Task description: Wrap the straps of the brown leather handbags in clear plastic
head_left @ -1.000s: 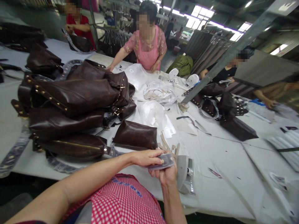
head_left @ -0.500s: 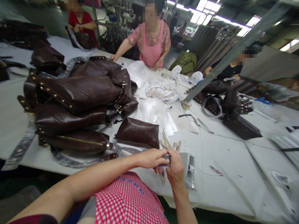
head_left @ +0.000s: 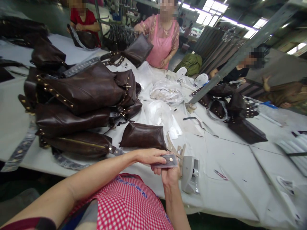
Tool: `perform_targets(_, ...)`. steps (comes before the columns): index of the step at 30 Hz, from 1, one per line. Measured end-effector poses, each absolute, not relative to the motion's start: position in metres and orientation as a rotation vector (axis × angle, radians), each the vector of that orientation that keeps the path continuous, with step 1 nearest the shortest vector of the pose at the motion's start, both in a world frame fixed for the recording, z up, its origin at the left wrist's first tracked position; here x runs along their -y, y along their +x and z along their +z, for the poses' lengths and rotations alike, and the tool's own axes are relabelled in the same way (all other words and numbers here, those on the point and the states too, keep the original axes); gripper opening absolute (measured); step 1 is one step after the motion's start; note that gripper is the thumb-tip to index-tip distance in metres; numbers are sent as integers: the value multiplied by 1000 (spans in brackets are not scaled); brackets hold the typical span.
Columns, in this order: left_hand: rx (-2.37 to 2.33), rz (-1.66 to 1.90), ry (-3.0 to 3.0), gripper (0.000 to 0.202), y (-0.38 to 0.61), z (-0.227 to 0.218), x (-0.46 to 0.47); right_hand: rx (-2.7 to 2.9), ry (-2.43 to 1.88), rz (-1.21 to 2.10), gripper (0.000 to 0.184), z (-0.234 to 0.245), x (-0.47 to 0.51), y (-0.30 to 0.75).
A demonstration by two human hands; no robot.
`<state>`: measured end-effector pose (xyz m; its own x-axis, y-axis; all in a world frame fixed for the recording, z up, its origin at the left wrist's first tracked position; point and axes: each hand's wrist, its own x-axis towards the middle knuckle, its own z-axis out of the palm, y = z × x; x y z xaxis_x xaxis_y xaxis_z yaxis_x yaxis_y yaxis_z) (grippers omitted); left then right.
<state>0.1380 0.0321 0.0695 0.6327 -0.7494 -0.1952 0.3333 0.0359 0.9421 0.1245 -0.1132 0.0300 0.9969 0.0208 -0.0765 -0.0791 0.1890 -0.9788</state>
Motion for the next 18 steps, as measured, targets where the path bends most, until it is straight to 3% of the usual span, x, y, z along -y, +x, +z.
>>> perform_targets(2, 394, -881, 1285, 21, 139, 70, -32, 12, -1468, 80, 31, 28, 114, 125)
perform_targets(5, 361, -866, 1350, 13, 142, 74, -32, 153, -1759, -164, 20, 33, 123, 132)
perform_targets(7, 329, -849, 1416, 8, 145, 77, -32, 355, -2017, -302, 27, 41, 133, 140)
perform_targets(10, 319, -861, 1424, 13, 152, 79, -35, 649, -2254, -266, 24, 52, 143, 151)
perform_targets(14, 425, -982, 1238, 33, 160, 71, -53, 496, -2220, -272, 20, 54, 136, 150)
perform_targets(18, 478, -1060, 1068, 51, 162, 58, -73, 218, -1823, -175, 26, 40, 109, 142)
